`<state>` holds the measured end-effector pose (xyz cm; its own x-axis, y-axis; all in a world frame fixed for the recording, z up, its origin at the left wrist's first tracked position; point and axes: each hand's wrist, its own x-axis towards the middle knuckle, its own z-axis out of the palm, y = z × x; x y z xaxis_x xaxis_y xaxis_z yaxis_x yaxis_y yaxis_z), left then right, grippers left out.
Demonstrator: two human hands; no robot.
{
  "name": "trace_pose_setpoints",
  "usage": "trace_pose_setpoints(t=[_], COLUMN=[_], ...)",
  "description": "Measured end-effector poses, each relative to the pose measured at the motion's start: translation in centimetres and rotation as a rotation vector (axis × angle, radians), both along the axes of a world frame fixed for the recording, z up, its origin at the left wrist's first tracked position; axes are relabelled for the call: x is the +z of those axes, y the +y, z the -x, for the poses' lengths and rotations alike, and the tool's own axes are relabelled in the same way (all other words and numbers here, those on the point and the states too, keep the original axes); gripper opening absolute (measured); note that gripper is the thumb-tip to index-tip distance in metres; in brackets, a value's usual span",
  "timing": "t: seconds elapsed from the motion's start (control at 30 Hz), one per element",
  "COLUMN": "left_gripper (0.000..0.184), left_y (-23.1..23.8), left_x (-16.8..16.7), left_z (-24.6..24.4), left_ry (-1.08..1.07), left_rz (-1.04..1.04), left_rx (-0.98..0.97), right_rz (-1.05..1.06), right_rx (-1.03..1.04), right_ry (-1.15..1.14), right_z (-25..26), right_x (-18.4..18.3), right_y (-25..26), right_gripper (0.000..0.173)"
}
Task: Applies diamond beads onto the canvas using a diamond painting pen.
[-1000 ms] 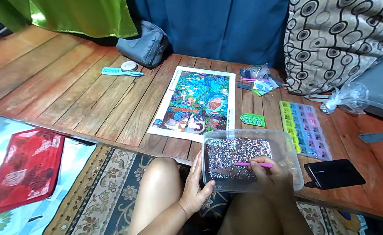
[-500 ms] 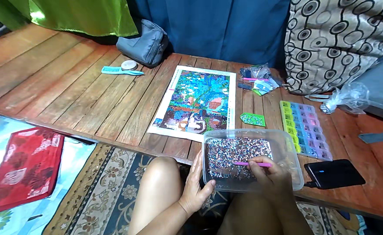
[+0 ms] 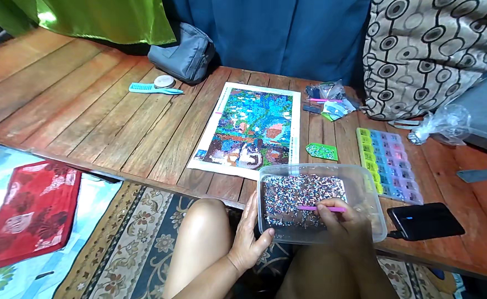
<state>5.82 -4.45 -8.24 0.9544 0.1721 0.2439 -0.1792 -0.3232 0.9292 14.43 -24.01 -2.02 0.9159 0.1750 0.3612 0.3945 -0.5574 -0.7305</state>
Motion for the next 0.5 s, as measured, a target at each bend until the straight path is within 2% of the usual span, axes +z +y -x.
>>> trace_pose_setpoints(t=[0.5], left_gripper=[0.089], left_y=[-0.03], left_x=[-0.21], left_z=[0.03], left_ry=[0.004], left_rz=[-0.006], left_rx=[0.009], right_rz=[-0.011], right_rx=[-0.004], right_ry=[-0.005], right_z=[-0.06], right_x=[0.01], right_y=[0.01], right_gripper=[0.027])
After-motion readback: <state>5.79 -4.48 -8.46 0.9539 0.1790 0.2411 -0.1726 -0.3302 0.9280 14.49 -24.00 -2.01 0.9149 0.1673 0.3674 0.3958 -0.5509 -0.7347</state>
